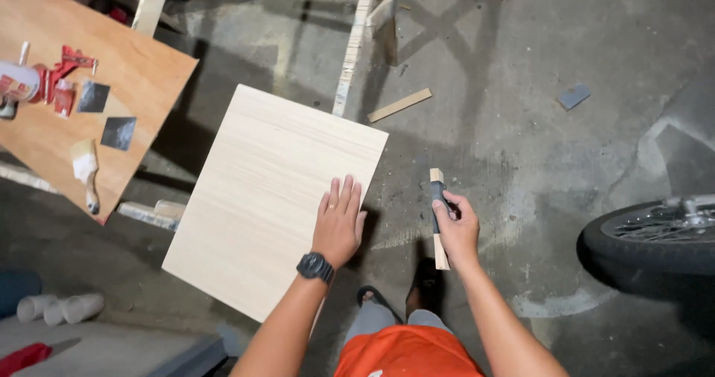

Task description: Sanding the edges of a wooden board with a manual sanding block to smooth them.

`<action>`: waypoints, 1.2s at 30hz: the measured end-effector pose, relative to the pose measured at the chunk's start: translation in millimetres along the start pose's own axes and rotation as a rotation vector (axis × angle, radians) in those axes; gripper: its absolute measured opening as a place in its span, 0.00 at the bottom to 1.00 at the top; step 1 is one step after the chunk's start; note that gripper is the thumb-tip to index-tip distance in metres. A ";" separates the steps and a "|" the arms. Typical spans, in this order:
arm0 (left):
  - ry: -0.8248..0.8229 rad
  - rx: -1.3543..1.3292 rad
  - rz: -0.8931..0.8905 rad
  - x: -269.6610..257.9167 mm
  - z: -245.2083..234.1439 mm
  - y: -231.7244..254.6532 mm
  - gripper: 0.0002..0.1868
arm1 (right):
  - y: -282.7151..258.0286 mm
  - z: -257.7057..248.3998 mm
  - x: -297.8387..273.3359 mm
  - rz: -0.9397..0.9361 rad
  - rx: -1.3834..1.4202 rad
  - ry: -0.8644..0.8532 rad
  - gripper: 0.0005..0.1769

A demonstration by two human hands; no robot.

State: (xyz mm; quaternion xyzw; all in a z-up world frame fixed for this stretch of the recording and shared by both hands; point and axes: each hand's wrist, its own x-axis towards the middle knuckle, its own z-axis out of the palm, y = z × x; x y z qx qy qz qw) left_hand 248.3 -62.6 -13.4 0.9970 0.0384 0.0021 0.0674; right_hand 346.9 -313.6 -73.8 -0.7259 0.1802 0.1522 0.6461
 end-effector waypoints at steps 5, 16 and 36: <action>-0.012 0.058 -0.081 -78.3 -0.8 -9.3 0.44 | -14.3 19.3 -15.1 -0.019 -0.062 -0.077 0.21; -0.073 0.253 -0.283 -143.6 19.1 6.5 0.62 | -42.3 47.2 -42.4 -0.049 -0.034 -0.147 0.20; 0.122 0.512 -0.267 -98.2 -194.5 -25.5 0.20 | -121.1 63.6 -53.9 -0.427 0.052 -0.257 0.20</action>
